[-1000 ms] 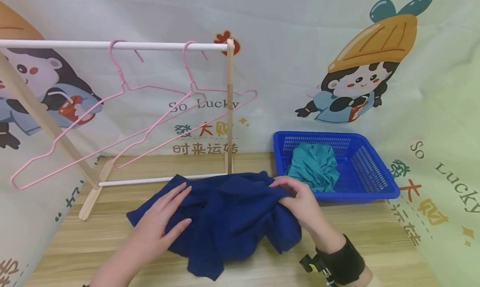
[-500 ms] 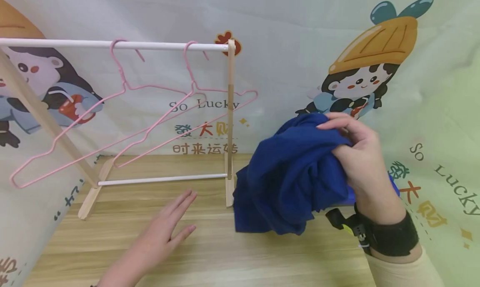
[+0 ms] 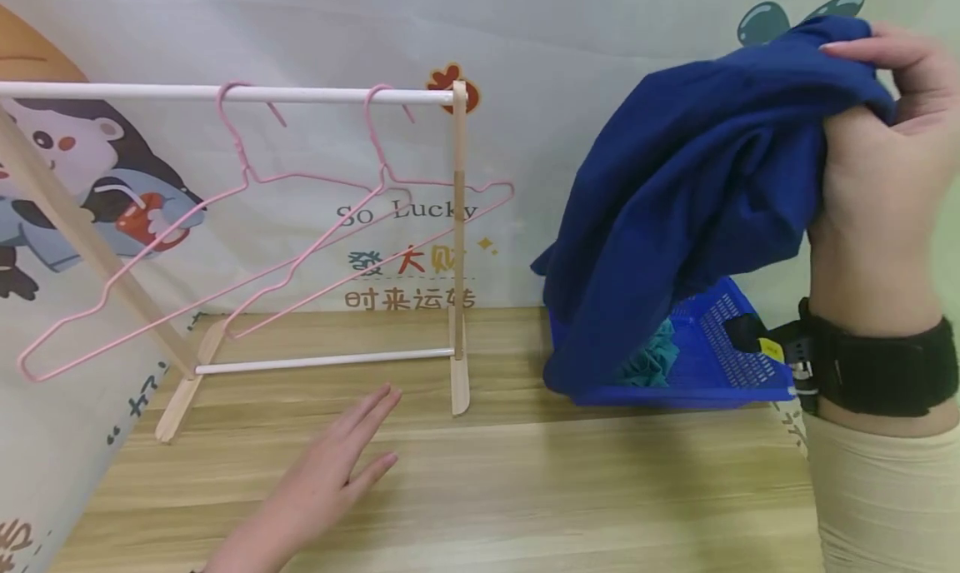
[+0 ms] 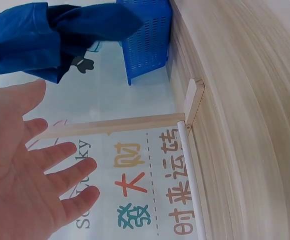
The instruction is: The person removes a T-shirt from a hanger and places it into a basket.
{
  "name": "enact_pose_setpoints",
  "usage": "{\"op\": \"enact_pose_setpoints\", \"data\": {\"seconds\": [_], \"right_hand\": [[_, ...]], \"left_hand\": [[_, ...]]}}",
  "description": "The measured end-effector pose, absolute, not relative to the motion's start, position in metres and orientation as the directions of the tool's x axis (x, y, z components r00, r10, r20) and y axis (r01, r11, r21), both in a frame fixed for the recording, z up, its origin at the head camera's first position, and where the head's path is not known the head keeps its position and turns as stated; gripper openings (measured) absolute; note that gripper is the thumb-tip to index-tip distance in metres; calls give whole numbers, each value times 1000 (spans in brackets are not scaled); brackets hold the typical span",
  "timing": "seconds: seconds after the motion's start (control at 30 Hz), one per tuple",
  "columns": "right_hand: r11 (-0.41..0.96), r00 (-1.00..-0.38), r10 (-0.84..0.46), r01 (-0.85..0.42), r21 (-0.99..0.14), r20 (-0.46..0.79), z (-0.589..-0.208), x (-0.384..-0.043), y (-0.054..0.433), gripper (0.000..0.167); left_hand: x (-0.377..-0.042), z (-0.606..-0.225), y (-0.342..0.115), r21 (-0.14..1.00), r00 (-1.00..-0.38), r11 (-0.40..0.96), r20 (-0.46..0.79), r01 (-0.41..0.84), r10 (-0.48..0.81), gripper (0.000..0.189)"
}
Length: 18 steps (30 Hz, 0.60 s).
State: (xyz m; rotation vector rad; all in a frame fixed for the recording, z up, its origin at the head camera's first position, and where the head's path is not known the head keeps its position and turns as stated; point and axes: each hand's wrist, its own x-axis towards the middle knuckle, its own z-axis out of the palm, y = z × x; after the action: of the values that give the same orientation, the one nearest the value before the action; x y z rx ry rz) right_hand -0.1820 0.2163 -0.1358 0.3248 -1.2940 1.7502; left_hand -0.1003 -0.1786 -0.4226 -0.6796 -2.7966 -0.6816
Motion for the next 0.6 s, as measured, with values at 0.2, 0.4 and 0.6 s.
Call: {"op": "enact_pose_setpoints", "data": {"seconds": [0.2,0.4,0.6], "right_hand": [[92,-517,558,-739,-668,649,-134,-198,233,4],[382,-440,507,-656,-651,741,-167,-215,241,16],[644,-501,379,-461,-610,778,-232,-243,266,19]], "left_hand": [[-102,-424,-178,395,-879,787,273,473,391,68],[-99,-426,-178,408,-881,783,272,469,386,67],[-97,-427,-179,423,-888,781,262,458,379,67]]}}
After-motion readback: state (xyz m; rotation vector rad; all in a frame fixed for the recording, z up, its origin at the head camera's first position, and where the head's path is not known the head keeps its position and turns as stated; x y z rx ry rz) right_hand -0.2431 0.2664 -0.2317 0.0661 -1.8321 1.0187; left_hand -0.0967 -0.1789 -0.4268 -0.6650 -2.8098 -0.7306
